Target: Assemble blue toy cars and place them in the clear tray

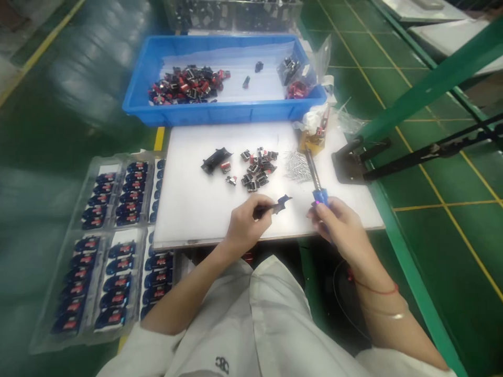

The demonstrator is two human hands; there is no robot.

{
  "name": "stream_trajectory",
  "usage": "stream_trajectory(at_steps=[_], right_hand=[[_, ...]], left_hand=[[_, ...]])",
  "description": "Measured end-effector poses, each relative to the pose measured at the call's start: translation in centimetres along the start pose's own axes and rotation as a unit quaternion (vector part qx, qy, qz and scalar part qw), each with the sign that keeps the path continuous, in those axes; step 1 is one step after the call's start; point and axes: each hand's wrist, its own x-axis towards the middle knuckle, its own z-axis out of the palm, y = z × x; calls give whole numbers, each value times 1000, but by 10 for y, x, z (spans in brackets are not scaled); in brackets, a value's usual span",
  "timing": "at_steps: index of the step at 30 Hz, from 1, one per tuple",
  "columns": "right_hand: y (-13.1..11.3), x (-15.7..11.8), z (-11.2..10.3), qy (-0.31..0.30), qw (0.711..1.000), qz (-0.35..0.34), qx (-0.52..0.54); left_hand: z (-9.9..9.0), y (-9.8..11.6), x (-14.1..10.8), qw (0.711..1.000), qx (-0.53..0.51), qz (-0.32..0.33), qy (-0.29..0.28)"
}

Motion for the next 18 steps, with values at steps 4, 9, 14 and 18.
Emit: stream_trajectory(at_steps=[4,9,14,18], right_hand=[[-1,15,16,-44,997,23,55],[0,16,20,-43,997,20,59],[-2,10,18,-43,994,57,84],[-1,7,20,-20,992,38,117]], left_hand=[[-3,8,-7,951,132,277,-27],[-7,14,-7,890,194,408,-62],[-12,10,-5,860,223,452,-81],[-18,-2,-8,880,218,414,-82]])
